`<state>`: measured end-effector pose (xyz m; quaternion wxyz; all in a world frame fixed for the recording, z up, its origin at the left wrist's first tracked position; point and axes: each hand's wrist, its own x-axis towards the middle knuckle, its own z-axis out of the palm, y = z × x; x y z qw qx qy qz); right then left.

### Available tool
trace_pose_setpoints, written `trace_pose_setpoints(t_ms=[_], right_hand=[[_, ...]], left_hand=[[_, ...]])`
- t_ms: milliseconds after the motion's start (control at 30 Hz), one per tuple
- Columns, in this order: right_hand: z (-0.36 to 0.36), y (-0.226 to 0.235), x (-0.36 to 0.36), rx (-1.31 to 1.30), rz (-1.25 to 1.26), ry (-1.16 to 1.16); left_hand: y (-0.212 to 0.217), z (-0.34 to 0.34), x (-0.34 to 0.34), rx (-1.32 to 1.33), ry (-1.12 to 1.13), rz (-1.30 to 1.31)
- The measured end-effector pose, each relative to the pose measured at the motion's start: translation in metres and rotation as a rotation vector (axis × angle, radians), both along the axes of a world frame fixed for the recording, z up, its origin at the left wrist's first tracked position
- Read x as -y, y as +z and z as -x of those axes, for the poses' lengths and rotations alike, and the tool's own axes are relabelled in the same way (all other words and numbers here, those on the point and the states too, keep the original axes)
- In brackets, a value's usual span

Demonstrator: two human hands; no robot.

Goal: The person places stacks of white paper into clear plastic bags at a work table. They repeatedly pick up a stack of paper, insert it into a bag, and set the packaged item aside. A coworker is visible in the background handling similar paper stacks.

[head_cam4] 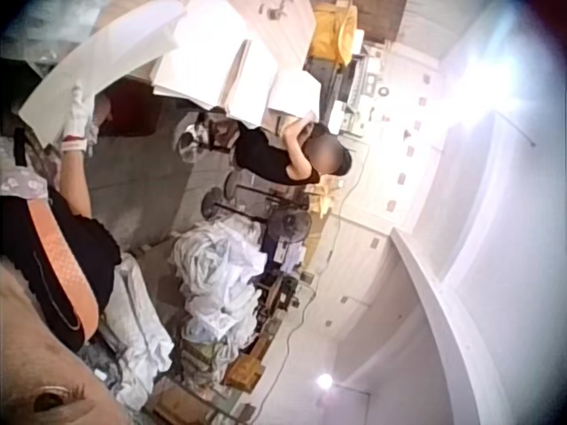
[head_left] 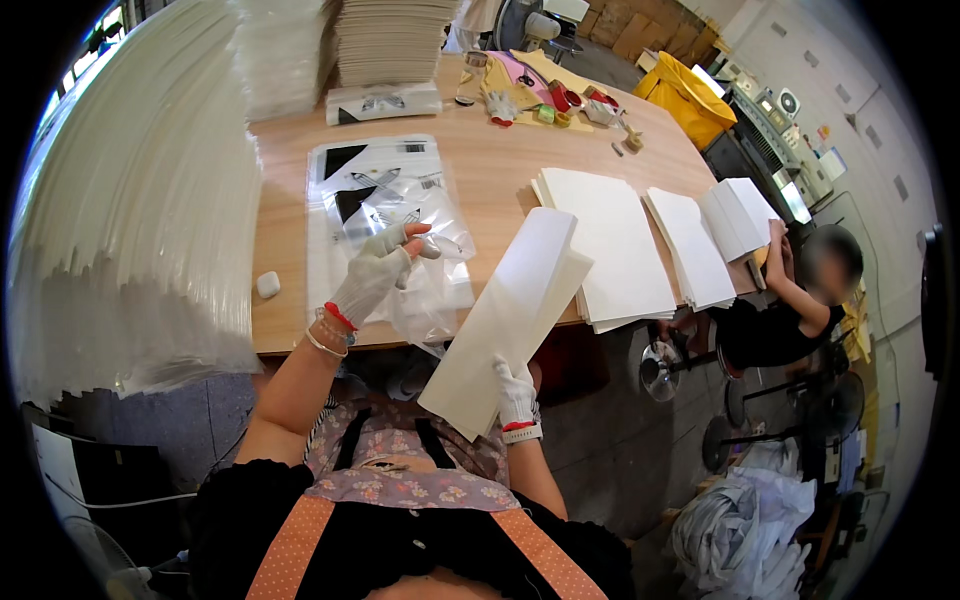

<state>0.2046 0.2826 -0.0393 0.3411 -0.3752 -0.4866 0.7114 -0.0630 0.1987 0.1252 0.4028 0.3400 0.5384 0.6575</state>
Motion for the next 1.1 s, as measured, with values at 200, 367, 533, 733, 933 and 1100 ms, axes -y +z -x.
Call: trace_pose_setpoints(t_ms=[200, 367, 533, 733, 933, 1100], right_hand=[[-0.002, 0.0, -0.004, 0.209, -0.1, -0.012], [-0.003, -0.01, -0.006, 0.192, -0.086, -0.015], [-0.004, -0.025, -0.013, 0.176, -0.06, 0.0], [-0.004, -0.022, -0.012, 0.184, -0.055, -0.003], [-0.004, -0.021, -0.012, 0.171, -0.064, -0.008], [-0.008, -0.005, -0.009, 0.198, -0.116, -0.012]], left_hand=[[-0.009, -0.007, 0.004, -0.04, 0.131, 0.057], [-0.014, -0.004, 0.007, 0.001, 0.12, 0.031], [-0.018, -0.005, 0.005, 0.004, 0.127, 0.032], [-0.023, -0.006, 0.007, 0.008, 0.152, 0.003], [-0.026, -0.006, 0.007, 0.062, 0.154, -0.016], [-0.025, -0.006, 0.005, 0.128, 0.137, -0.051]])
